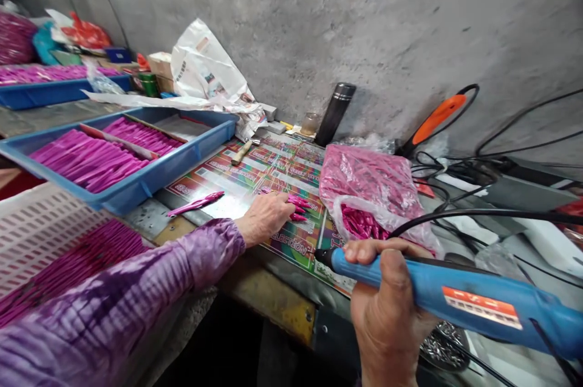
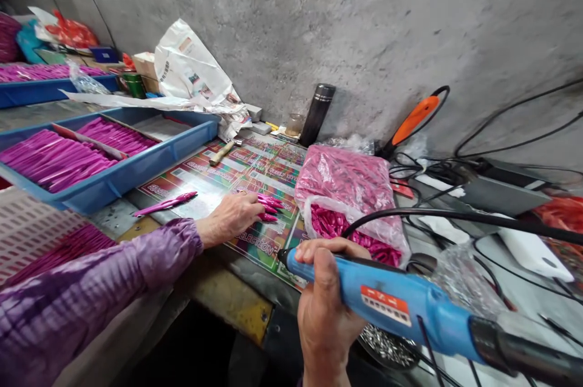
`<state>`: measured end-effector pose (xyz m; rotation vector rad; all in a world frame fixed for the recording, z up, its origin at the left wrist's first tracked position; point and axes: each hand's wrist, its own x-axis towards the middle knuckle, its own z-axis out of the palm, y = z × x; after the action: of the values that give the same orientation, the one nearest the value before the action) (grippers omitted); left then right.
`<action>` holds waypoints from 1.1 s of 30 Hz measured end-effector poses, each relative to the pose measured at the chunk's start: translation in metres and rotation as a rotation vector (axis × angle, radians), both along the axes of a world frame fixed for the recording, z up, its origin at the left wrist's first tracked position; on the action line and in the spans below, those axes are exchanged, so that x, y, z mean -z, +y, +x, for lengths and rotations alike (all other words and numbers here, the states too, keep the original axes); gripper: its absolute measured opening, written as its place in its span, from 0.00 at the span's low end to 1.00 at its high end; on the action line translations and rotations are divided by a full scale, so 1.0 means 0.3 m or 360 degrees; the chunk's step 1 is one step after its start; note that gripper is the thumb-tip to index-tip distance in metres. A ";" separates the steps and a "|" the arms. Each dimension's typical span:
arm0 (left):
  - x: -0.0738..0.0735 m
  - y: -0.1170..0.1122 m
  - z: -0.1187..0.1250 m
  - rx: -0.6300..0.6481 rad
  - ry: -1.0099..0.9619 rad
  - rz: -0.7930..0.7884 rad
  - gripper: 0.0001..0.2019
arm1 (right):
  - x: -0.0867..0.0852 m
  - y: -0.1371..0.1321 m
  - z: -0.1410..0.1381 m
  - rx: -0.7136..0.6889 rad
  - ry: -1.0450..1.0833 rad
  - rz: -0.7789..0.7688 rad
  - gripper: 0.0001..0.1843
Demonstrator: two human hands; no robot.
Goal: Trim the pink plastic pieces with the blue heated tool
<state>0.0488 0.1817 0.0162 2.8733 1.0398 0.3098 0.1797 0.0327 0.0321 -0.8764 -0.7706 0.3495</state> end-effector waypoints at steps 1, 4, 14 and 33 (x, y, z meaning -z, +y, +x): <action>0.000 -0.001 -0.001 -0.0004 -0.0008 -0.0015 0.10 | -0.001 -0.002 0.000 0.0002 0.0005 -0.0002 0.11; 0.004 -0.006 -0.002 -0.0023 -0.0058 -0.0064 0.09 | -0.006 -0.006 0.000 0.0012 0.0009 -0.0003 0.11; 0.014 -0.073 -0.039 -0.0072 -0.0540 -0.0272 0.05 | 0.003 -0.014 0.010 -0.0009 0.0016 0.0010 0.14; 0.022 -0.263 -0.149 0.0065 -0.1122 -0.0834 0.06 | -0.035 -0.059 -0.005 -0.0024 0.0032 0.0013 0.16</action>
<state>0.0039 0.1029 0.0095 2.0608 0.7667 0.8239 0.1783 0.0149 0.0425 -0.8588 -0.7600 0.3680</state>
